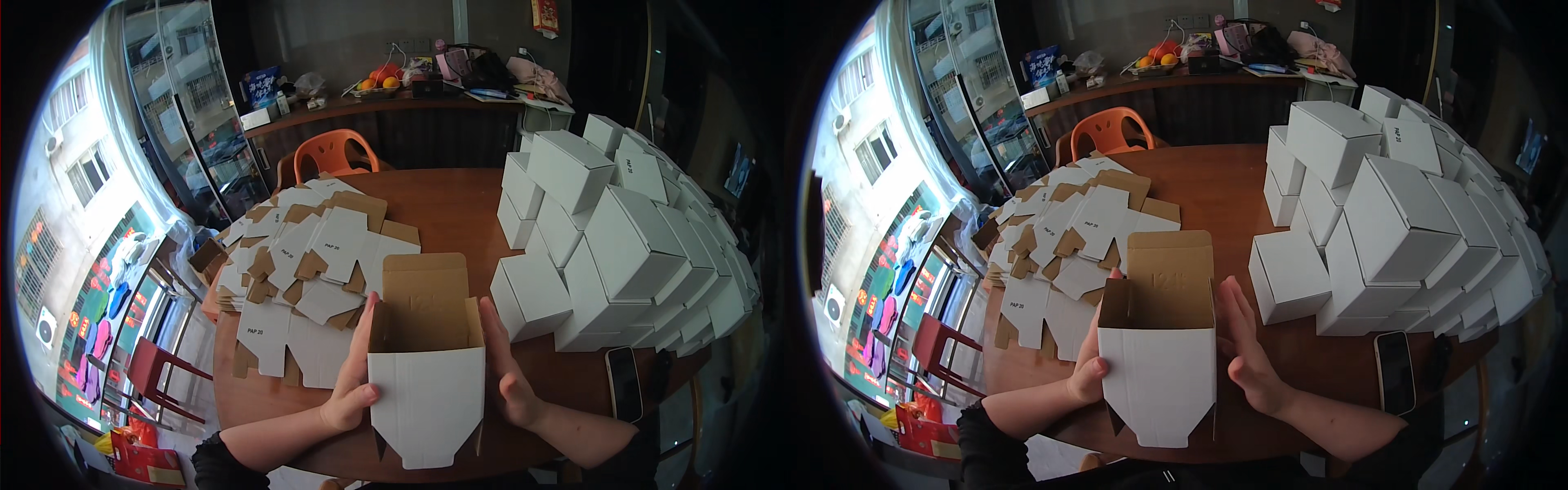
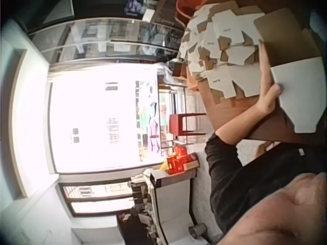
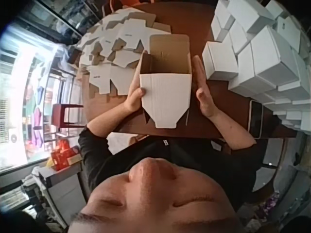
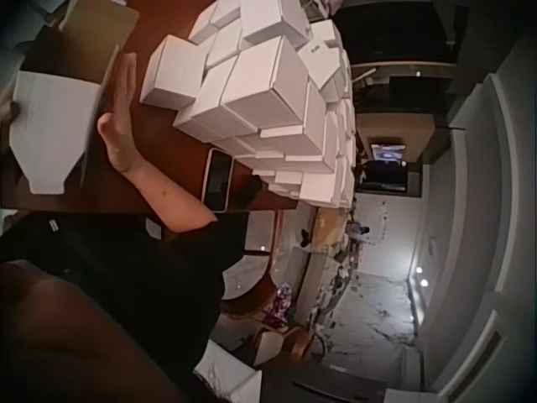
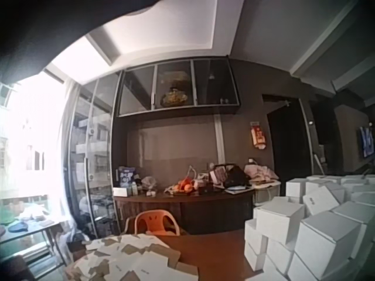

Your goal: The person assembles small white cardboard boxes from flat pre-cut pieces. They fold the cardboard along pre-scored lines, tuck the flaps into slots to form the box structure, and stack the completed boxes on the table. The process is repeated for multiple units.

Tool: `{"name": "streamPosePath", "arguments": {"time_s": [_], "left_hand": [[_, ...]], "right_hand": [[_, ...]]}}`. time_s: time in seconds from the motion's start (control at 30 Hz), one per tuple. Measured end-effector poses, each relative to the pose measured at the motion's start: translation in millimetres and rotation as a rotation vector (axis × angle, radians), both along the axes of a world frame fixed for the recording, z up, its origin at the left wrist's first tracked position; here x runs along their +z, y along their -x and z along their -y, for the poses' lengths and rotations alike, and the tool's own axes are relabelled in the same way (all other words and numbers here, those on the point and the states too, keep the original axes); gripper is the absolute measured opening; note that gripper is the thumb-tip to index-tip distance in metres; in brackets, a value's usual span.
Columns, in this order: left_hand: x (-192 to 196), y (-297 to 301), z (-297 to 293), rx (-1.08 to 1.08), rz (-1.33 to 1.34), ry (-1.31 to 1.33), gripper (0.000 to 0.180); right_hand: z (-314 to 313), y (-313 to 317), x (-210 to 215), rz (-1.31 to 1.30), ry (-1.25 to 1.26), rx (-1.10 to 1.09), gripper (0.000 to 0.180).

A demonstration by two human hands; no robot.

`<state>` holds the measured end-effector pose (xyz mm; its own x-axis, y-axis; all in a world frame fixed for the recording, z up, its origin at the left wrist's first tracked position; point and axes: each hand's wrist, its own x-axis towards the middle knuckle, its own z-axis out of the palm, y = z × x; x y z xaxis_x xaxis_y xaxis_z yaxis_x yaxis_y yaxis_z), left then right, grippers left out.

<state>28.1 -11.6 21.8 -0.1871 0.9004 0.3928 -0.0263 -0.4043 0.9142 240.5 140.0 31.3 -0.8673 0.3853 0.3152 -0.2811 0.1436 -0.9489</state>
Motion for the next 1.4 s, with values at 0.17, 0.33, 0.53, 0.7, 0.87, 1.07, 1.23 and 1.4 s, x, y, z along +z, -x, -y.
{"name": "streamPosePath", "arguments": {"time_s": [0.17, 0.33, 0.53, 0.7, 0.87, 1.07, 1.23, 1.4], "left_hand": [[1, -1, 2, -0.086, 0.034, 0.007, 0.107], [3, -3, 3, -0.140, 0.098, 0.022, 0.101], [1, -3, 4, -0.163, 0.131, 0.026, 0.095], [-6, -3, 7, -0.146, 0.133, 0.028, 0.083], [-7, 0, 6, -0.145, 0.042, 0.002, 0.075], [-7, 2, 9, -0.164, 0.002, 0.018, 0.074], [-5, 1, 9, -0.175, 0.030, 0.041, 0.073], [-6, 1, 7, -0.183, 0.072, 0.086, 0.073]], "right_hand": [[-5, -2, -5, 0.028, -0.105, 0.028, 0.110], [-3, -1, 1, 0.031, 0.033, 0.088, 0.102], [0, -2, 3, 0.032, 0.105, 0.086, 0.095], [-5, -3, -1, 0.028, 0.054, 0.092, 0.078], [-1, -4, 2, 0.031, 0.042, 0.041, 0.076], [0, -6, 1, 0.047, 0.013, 0.019, 0.076], [0, -6, 0, 0.061, 0.017, 0.015, 0.078], [-1, -3, -6, -0.021, 0.049, 0.040, 0.079]]}}
